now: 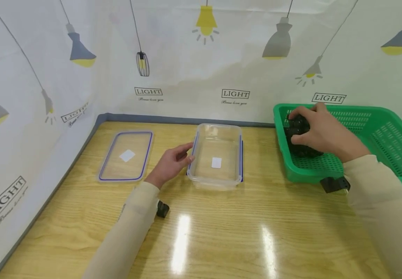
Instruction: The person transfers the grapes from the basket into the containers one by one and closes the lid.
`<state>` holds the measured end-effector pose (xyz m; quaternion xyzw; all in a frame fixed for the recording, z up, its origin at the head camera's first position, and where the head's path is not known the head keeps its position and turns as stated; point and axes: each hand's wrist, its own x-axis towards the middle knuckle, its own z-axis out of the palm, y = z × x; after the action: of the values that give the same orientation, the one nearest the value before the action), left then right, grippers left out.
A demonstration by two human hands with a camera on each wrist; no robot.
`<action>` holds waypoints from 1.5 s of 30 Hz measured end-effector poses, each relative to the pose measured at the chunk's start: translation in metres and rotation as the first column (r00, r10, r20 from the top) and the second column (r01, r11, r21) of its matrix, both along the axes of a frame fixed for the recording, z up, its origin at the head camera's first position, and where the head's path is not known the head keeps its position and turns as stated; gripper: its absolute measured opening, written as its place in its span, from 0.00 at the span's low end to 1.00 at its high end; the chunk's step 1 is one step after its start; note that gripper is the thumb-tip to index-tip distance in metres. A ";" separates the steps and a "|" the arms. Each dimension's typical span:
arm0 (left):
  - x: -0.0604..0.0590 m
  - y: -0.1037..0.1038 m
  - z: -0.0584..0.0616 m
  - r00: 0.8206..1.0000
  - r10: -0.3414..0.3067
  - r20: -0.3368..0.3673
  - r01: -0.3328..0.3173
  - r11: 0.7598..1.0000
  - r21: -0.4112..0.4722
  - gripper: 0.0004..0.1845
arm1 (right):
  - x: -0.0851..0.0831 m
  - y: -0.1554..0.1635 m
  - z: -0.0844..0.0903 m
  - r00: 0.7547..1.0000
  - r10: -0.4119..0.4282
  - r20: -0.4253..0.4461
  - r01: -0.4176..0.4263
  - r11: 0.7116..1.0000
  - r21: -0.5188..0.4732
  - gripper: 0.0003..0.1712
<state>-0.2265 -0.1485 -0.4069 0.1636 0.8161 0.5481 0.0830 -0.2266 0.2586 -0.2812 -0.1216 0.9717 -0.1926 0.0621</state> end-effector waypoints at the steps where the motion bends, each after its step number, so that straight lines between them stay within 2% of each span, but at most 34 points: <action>1: 0.000 0.000 0.000 1.000 -0.001 -0.001 0.001 1.000 0.000 0.28 | 0.000 -0.003 0.003 1.000 0.001 -0.008 -0.001 1.000 -0.004 0.33; 8: -0.001 -0.003 0.000 1.000 -0.001 -0.009 0.001 1.000 -0.006 0.28 | -0.002 -0.037 0.014 0.997 0.025 -0.072 -0.031 0.996 -0.082 0.31; 15: -0.002 -0.005 -0.002 1.000 0.007 -0.009 -0.007 1.000 -0.010 0.28 | -0.011 -0.084 0.012 0.989 0.117 -0.090 -0.130 0.980 -0.152 0.30; 22: 0.000 -0.003 0.001 1.000 0.020 -0.001 -0.020 1.000 -0.017 0.27 | -0.026 -0.127 -0.004 0.967 0.226 -0.119 -0.237 0.968 -0.087 0.30; 30: 0.001 0.001 0.000 0.999 0.033 0.016 -0.033 0.999 -0.030 0.26 | -0.039 -0.157 -0.031 0.956 0.285 -0.066 -0.291 0.951 -0.103 0.30; 37: 0.002 0.000 -0.003 0.999 0.035 0.026 -0.034 0.999 -0.034 0.26 | -0.044 -0.172 -0.048 0.953 0.303 -0.006 -0.303 0.949 -0.087 0.30; 45: 0.002 0.000 0.001 0.999 0.030 0.019 -0.030 0.999 -0.031 0.26 | -0.052 -0.177 -0.061 0.947 0.320 -0.036 -0.321 0.947 -0.008 0.30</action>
<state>-0.2245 -0.1488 -0.4060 0.1447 0.8258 0.5384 0.0853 -0.2789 0.0814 -0.3421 -0.2817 0.9386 -0.1846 0.0749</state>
